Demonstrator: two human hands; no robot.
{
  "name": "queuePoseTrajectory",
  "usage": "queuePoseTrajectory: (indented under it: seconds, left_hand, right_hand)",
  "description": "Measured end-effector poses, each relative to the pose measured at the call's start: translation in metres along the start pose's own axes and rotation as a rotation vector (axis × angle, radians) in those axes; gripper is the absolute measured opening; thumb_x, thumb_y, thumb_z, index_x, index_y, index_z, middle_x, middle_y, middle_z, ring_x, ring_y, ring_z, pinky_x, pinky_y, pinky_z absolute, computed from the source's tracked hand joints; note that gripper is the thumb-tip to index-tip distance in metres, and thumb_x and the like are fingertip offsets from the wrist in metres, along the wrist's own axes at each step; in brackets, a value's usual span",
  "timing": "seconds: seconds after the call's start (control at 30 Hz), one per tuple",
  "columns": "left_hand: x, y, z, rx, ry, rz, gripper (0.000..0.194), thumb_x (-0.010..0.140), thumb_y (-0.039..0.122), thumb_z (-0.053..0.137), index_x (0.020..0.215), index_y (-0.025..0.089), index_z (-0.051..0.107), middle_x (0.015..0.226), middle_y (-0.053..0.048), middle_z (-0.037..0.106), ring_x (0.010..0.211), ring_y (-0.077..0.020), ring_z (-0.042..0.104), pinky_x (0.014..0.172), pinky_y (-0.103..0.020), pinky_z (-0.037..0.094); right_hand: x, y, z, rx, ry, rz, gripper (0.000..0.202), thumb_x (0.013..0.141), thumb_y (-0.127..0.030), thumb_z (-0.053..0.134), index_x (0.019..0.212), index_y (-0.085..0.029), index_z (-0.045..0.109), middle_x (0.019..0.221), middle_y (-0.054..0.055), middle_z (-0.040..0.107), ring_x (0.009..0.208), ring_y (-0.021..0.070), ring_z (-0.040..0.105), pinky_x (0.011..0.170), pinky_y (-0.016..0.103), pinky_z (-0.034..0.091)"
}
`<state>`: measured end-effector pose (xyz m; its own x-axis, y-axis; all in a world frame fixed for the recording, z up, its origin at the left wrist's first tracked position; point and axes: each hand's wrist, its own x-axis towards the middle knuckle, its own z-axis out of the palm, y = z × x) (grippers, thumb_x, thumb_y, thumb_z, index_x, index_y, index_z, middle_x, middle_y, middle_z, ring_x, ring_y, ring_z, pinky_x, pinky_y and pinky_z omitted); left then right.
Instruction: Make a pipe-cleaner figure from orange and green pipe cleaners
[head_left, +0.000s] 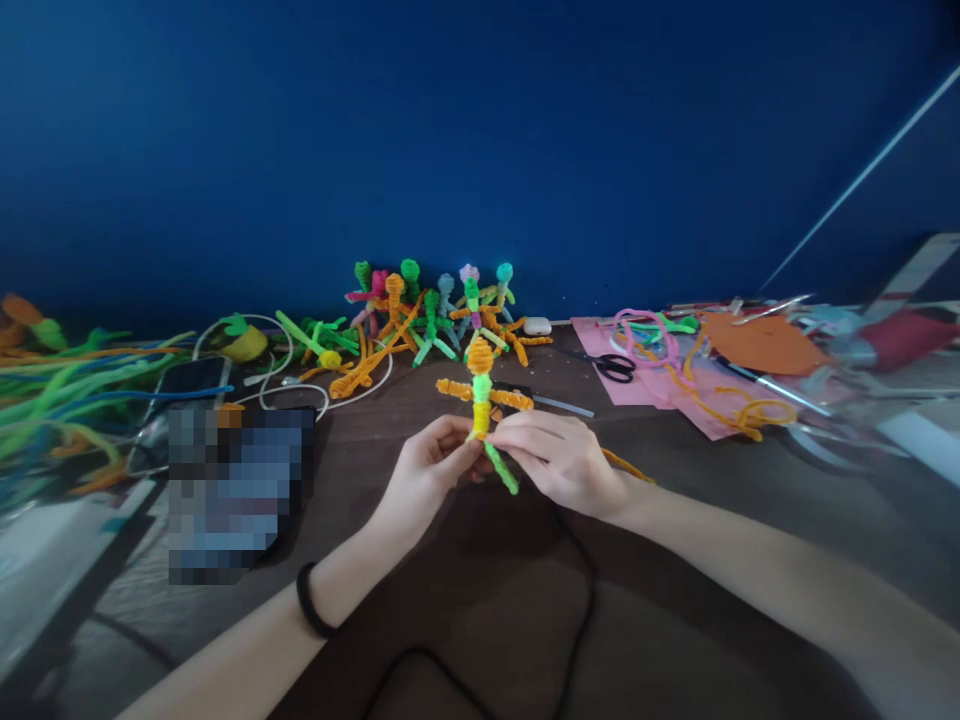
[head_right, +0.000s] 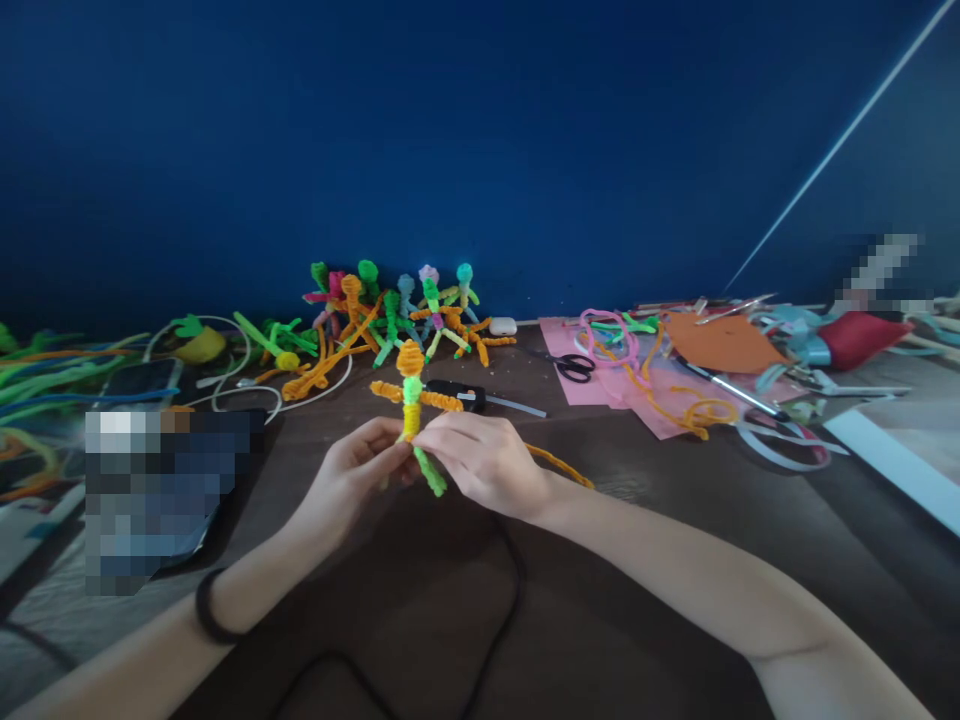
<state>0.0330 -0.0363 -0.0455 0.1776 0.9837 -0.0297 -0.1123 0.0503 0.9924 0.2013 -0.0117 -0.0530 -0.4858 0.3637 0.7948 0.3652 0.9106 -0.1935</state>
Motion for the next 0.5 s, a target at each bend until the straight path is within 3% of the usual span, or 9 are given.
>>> queuePoseTrajectory:
  seconds: [0.5]
  left_hand:
    - [0.0031,-0.0023,-0.0053,-0.030,-0.035,-0.025,0.014,0.073,0.027,0.061,0.079,0.015,0.059,0.062,0.000,0.063,0.054,-0.0087,0.055,0.052,-0.020,0.041]
  right_hand:
    - [-0.0025,0.0033,0.0011,-0.010,0.010,0.003,0.018,0.082,-0.007,0.048,0.090,-0.016,0.062,0.086,0.004,0.067,0.083,0.0112,0.062,0.074,0.023,0.050]
